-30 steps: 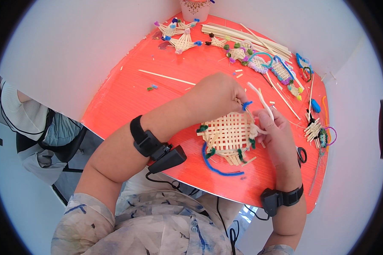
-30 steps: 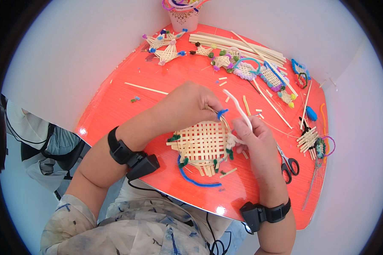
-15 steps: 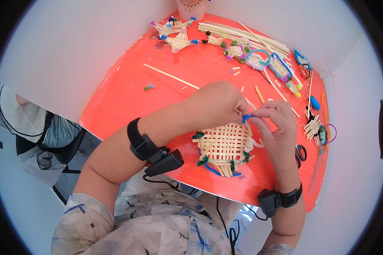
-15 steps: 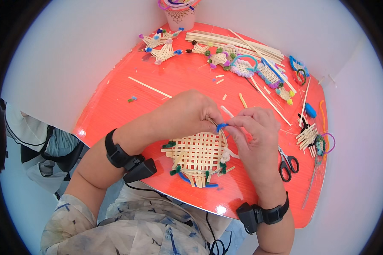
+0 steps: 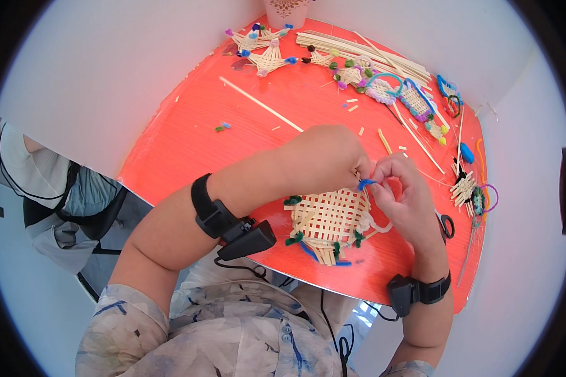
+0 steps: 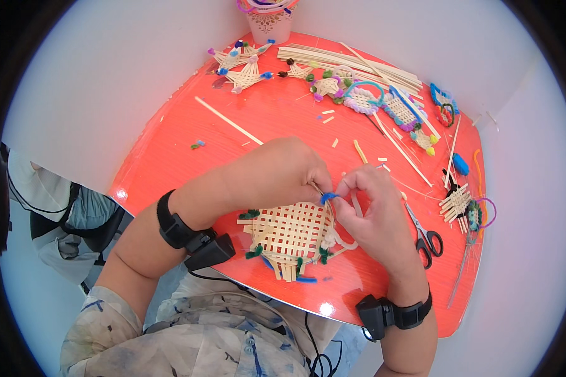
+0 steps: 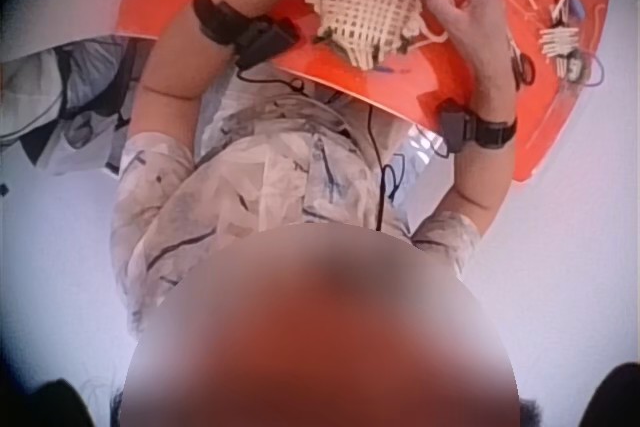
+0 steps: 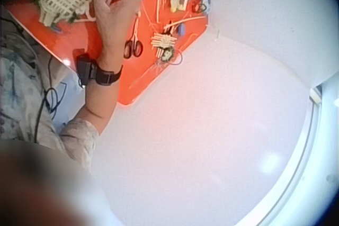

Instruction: The recorder is weaving a small basket-like handicraft using bamboo strips and plastic twine.

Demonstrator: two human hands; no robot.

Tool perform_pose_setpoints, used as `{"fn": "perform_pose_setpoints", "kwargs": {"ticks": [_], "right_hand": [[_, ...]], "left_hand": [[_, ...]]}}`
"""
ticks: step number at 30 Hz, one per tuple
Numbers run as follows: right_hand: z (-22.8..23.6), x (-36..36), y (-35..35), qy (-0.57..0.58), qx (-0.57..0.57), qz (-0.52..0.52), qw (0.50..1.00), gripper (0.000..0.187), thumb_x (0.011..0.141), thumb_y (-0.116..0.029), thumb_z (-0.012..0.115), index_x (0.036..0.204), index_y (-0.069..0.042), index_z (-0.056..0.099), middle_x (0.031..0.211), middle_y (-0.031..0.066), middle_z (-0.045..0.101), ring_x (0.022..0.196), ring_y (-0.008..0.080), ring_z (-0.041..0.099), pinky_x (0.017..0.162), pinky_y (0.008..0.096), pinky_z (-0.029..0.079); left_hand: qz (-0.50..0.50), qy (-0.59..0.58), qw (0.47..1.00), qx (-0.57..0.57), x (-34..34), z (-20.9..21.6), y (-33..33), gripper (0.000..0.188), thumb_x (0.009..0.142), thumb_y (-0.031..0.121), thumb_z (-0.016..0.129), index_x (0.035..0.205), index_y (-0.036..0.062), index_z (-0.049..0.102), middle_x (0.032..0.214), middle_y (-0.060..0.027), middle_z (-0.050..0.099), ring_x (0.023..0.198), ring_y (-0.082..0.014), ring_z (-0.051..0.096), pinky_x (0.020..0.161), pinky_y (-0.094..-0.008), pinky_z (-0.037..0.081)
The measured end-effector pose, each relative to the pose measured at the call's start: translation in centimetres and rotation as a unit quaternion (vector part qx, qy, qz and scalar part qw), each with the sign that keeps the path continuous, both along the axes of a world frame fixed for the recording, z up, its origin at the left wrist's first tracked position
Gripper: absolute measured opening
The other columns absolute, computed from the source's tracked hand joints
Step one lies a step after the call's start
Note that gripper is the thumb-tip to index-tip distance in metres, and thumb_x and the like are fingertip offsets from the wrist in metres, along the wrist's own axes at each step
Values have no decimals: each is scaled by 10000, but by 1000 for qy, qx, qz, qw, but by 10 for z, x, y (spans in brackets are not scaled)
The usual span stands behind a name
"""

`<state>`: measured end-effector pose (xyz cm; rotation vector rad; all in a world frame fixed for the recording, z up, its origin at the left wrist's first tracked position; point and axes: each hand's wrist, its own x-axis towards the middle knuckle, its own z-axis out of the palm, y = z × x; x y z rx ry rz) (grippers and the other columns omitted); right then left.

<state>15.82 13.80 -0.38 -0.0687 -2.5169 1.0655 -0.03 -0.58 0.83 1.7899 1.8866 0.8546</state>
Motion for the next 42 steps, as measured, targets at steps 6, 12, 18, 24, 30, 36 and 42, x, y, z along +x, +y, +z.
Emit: {"fn": "perform_pose_setpoints", "kwargs": {"ticks": [6,12,18,24,30,36,42], "right_hand": [[7,1,-5,-74,-96,-35,992,104,802,-39,669,865,6,598,827,62,579,811,166,555,763,300,448],[7,3,-2,-106,-170,-31,979,125,849,-87,656,880,22,602,826,40,584,794,107,542,731,279,452],[4,4,2,-145,-262,-61,952,134,869,-106,645,885,19,601,790,18,583,766,88,525,712,270,449],[5,4,-3,-93,-125,-47,987,74,860,-69,641,860,-4,607,798,29,575,728,89,511,656,246,424],[23,4,-3,21,223,26,974,129,737,-20,701,818,-79,621,889,-3,566,801,175,513,817,368,373],[30,5,-9,158,427,14,890,159,713,-45,736,818,-120,644,838,-19,544,851,193,518,821,386,317],[16,2,-4,13,66,-39,997,51,853,-88,683,864,-49,651,796,32,540,719,174,493,772,357,375]], "left_hand": [[33,64,997,-11,4,2,0,145,751,115,731,885,61,740,822,-95,703,765,-282,665,679,-407,515],[36,79,996,1,6,3,2,141,748,126,738,878,72,739,822,-96,699,777,-291,661,672,-418,513],[47,86,995,-20,8,5,2,151,745,137,745,876,62,735,811,-101,693,778,-295,659,669,-425,510],[39,76,996,-8,7,0,3,156,745,124,740,885,56,735,812,-108,696,762,-301,656,670,-422,511],[-25,-89,994,-63,-6,5,3,194,753,132,755,917,29,740,742,-71,704,635,-162,639,624,-321,499],[-29,-237,960,-145,-10,12,2,168,794,125,759,921,16,754,792,-27,728,644,-75,615,599,-281,483],[37,-37,999,6,-1,7,2,180,787,113,742,949,33,755,788,-109,723,632,-174,652,615,-321,501]]}}
